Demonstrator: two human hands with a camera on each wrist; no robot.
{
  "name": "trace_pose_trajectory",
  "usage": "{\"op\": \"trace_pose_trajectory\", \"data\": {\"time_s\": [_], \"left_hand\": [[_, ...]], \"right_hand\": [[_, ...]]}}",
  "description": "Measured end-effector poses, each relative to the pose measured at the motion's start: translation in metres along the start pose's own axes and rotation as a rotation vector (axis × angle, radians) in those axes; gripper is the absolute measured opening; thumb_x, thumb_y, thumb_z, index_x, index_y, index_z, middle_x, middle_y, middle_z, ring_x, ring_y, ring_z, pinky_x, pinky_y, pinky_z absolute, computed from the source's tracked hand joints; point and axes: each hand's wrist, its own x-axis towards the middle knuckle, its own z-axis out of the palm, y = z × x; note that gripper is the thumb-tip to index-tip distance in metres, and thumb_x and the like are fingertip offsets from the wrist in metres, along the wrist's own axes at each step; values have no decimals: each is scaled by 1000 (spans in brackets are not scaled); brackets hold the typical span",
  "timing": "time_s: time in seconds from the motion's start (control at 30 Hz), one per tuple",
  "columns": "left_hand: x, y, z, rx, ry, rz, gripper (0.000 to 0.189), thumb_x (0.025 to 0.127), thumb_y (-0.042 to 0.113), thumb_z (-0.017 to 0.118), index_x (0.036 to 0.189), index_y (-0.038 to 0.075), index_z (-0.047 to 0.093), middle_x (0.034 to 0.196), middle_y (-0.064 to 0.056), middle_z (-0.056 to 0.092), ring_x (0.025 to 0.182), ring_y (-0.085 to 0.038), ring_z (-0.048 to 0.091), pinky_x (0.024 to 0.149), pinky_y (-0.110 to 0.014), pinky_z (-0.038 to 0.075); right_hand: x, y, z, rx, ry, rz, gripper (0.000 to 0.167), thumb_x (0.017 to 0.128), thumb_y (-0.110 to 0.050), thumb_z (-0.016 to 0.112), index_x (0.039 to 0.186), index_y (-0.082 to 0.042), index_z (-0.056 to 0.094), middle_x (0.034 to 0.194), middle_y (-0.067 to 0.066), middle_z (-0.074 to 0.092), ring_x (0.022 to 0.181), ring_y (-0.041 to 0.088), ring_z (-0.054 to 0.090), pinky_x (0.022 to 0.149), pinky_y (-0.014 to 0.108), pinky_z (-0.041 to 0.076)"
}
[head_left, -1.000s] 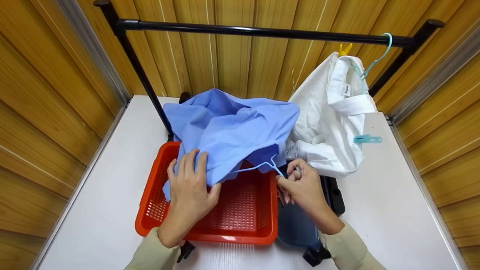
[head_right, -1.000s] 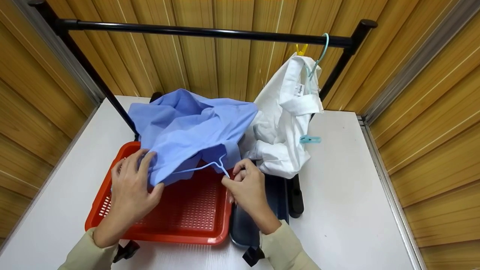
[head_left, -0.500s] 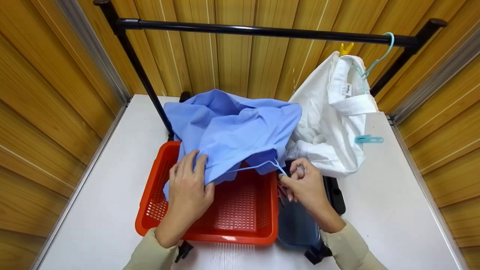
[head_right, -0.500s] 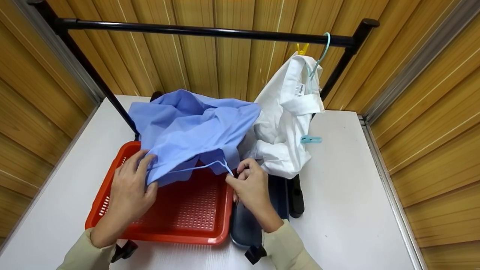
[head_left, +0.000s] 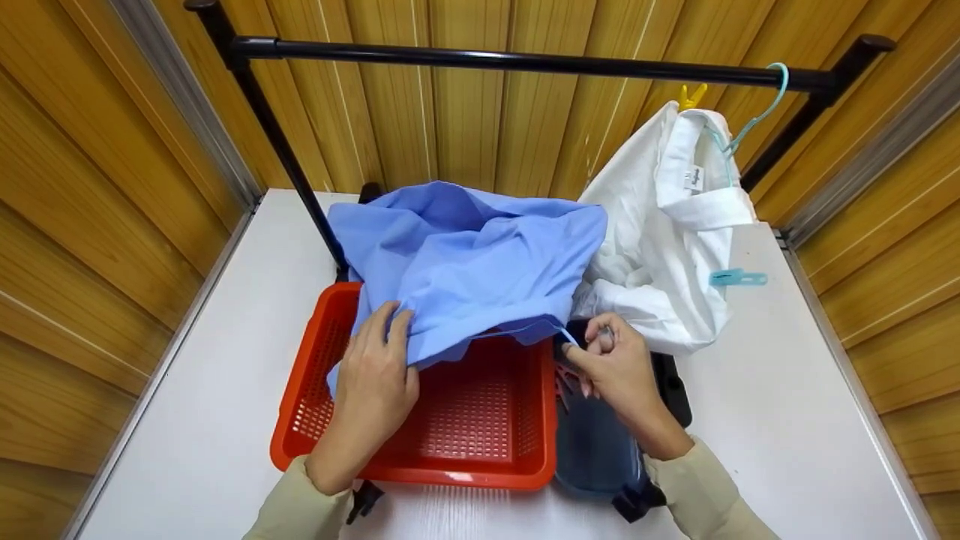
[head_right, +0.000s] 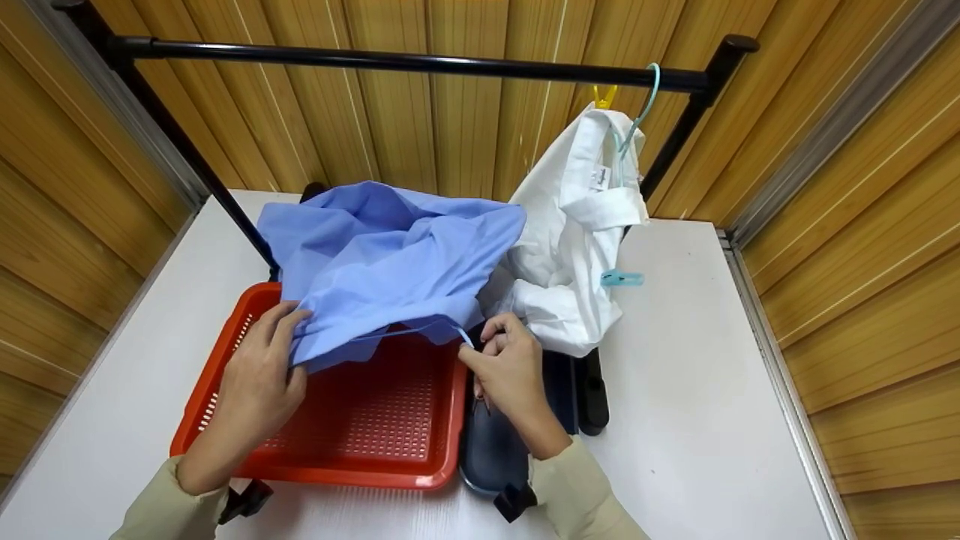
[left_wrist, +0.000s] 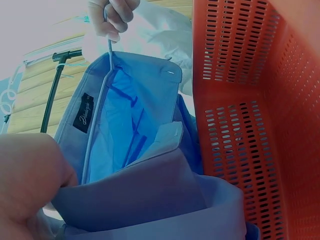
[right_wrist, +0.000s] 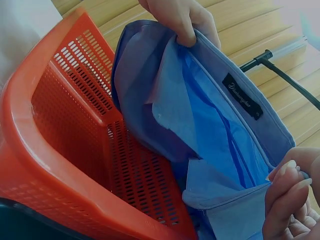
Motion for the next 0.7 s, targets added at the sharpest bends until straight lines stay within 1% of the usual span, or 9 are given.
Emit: {"op": "trace_pose_trajectory", "data": {"time_s": [0.13, 0.27, 0.33, 0.43, 0.57, 0.7], "left_hand": [[0, 0, 0, -8, -6, -3, 46, 86, -9, 72, 131, -9, 62, 135, -31, 62, 124, -50, 61, 101, -63, 50], [1, -2, 0, -19, 3, 3, 46, 86, -12, 72, 130, -8, 63, 133, -29, 63, 121, -48, 63, 100, -61, 52], [2, -3, 0, -24, 11, 24, 44, 85, -13, 70, 129, -8, 63, 130, -28, 63, 118, -47, 64, 99, -59, 53], [2, -6, -1, -32, 11, 71, 43, 85, -17, 67, 127, -8, 63, 128, -28, 64, 114, -46, 65, 98, -57, 54], [2, -11, -5, -59, -32, 101, 48, 83, -22, 65, 129, -8, 62, 128, -26, 64, 113, -44, 67, 98, -54, 55], [1, -15, -9, -106, -85, 92, 51, 84, -24, 65, 132, -6, 61, 130, -25, 64, 116, -43, 66, 99, -54, 54]], "right_hand": [[1, 1, -2, -1, 1, 5, 30, 84, 12, 75, 90, 0, 48, 51, 5, 51, 33, 12, 47, 34, 22, 38], [1, 2, -4, -2, 0, 7, 30, 84, 13, 75, 90, 0, 48, 51, 6, 51, 33, 12, 47, 35, 22, 37], [2, 3, -5, -5, -3, 7, 30, 84, 13, 75, 90, 0, 48, 51, 6, 51, 33, 12, 47, 35, 21, 37], [3, 5, -6, -9, -6, 10, 30, 84, 14, 74, 89, 0, 48, 51, 5, 51, 33, 11, 47, 35, 21, 37], [4, 6, -9, -6, -2, 12, 30, 84, 15, 74, 89, 0, 48, 50, 4, 50, 33, 10, 46, 34, 20, 37], [5, 7, -10, -2, -7, 11, 30, 84, 15, 73, 89, 1, 47, 50, 4, 49, 33, 10, 46, 34, 21, 36]]}}
